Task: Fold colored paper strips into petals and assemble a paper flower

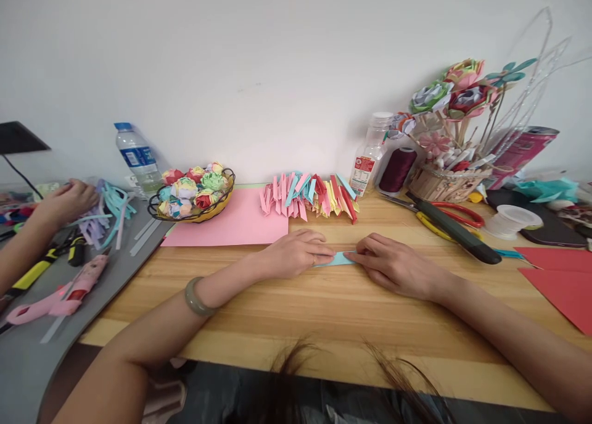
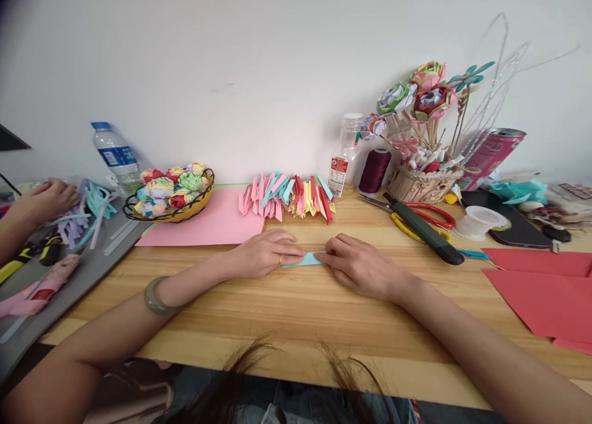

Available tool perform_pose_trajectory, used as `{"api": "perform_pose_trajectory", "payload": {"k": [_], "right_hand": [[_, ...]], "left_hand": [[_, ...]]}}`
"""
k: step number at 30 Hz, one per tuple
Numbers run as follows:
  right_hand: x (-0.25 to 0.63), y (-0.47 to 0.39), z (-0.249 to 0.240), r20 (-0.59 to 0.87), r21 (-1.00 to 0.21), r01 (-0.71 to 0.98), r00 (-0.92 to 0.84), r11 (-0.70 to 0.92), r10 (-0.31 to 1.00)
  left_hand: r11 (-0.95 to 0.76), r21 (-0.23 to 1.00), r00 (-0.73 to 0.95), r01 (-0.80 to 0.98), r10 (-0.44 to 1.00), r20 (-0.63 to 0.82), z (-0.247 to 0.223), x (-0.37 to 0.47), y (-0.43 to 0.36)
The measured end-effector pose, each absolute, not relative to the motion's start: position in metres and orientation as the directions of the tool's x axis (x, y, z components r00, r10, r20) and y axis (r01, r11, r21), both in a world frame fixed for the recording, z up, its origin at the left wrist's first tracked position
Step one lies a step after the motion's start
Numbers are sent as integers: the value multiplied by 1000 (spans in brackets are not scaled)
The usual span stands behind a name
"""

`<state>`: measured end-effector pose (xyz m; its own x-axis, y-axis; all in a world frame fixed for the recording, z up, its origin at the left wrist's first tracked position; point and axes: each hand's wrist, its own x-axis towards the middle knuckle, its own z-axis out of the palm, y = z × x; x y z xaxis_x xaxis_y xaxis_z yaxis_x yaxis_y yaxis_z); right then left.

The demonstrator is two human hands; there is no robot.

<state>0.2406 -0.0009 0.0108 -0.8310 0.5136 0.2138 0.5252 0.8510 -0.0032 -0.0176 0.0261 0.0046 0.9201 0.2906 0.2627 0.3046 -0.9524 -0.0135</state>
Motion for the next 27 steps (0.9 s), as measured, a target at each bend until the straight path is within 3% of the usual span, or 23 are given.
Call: {"api": "perform_pose_trajectory", "payload": {"k": [6,16,22,27], "right_hand": [[240,1,10,290,74,464,-857,883,426],[239,-4,12,380,177,536,-811,825,445],[230,-14,13,284,99,466,-860,879,424],[238,-14,16,311,69,512,-826,856,470]], "left_hand": [[-950,-37,933,309,296,206,5,-23,27],[-949,-25,938,315,307,162,6,-24,24],[-948,-22,938,316,309,158,7,-23,23],[-955,-36,936,293,279,212,6,-25,23]]}}
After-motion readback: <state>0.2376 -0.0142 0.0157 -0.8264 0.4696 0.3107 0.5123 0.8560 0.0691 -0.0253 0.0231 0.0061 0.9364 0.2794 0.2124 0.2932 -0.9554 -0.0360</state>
